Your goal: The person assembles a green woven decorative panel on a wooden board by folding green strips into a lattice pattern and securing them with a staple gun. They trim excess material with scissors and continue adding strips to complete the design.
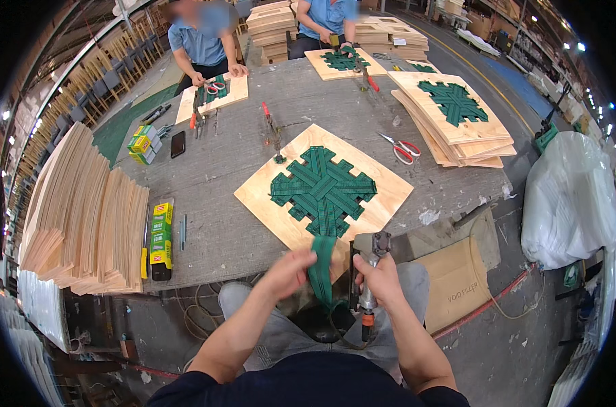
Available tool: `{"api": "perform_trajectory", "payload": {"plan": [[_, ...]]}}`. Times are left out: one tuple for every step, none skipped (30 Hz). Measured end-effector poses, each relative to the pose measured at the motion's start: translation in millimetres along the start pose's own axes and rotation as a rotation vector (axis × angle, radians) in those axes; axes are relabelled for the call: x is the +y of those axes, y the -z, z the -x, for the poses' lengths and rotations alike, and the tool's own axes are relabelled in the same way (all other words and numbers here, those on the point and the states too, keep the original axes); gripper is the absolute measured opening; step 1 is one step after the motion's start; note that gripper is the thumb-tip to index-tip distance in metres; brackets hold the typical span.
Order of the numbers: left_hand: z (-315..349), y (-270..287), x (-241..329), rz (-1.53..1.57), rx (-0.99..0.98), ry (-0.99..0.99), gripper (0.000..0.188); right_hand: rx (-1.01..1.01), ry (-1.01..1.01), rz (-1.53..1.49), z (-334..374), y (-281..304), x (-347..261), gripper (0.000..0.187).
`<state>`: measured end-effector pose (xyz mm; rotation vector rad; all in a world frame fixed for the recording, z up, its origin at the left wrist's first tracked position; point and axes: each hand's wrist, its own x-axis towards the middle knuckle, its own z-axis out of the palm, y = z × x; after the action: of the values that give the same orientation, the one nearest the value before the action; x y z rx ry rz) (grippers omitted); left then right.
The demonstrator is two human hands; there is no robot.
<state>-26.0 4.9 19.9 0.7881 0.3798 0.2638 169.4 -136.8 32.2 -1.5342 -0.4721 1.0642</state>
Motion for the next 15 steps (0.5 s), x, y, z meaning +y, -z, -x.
{"api": "perform_trajectory", "payload": {"plan": [[-13.3,-2.6,19.3,0.036,0.080,-0.043,0.031,-0.015,0.001,-0.002,-0.5,-4.3,-1.2,0.029],[-28.1,-3.5,35.9,0.073,0.156,-0.084,0.028,-0.027,0.003,-0.003,-0.5,-9.8,-4.3,0.027],[-41.5,6.9,47.6,-0.014,0.187,-0.101,0.028,-0.051,0.011,0.002,-1.5,-16.9,-9.5,0.026],[-55.0,21.9,56.1,-0.100,0.221,-0.124,0.028,-0.063,0.012,0.026,-5.4,-23.3,-13.0,0.026],[-70.0,31.1,62.3,-0.160,0.256,-0.111,0.024,-0.065,0.008,0.048,-10.4,-27.1,-12.8,0.025],[-84.6,37.9,67.2,-0.219,0.293,-0.100,0.021,-0.068,0.004,0.072,-15.1,-30.7,-13.7,0.025],[-95.5,41.2,66.7,-0.280,0.325,-0.082,0.019,-0.064,-0.006,0.073,-18.1,-32.1,-14.6,0.025],[-101.7,44.3,63.3,-0.279,0.346,-0.068,0.018,-0.069,-0.010,0.090,-21.0,-33.9,-16.1,0.025],[-106.3,47.7,60.8,-0.279,0.370,-0.057,0.017,-0.078,-0.013,0.107,-24.1,-36.6,-18.2,0.024],[-111.1,48.9,57.0,-0.277,0.384,-0.032,0.017,-0.073,-0.024,0.122,-26.0,-37.2,-18.9,0.024],[-112.6,51.4,53.3,-0.247,0.381,-0.033,0.017,-0.071,-0.027,0.131,-27.8,-38.4,-20.0,0.025],[-112.3,53.9,49.3,-0.216,0.381,-0.036,0.017,-0.071,-0.030,0.141,-29.3,-39.7,-21.6,0.026],[-110.8,54.9,45.7,-0.185,0.380,-0.034,0.018,-0.070,-0.037,0.150,-29.5,-40.7,-21.8,0.027],[-110.9,55.9,44.1,-0.186,0.370,-0.041,0.018,-0.066,-0.037,0.159,-30.4,-41.6,-22.5,0.027],[-111.8,56.5,42.9,-0.186,0.360,-0.049,0.018,-0.063,-0.037,0.169,-31.4,-42.5,-23.5,0.027]]}}
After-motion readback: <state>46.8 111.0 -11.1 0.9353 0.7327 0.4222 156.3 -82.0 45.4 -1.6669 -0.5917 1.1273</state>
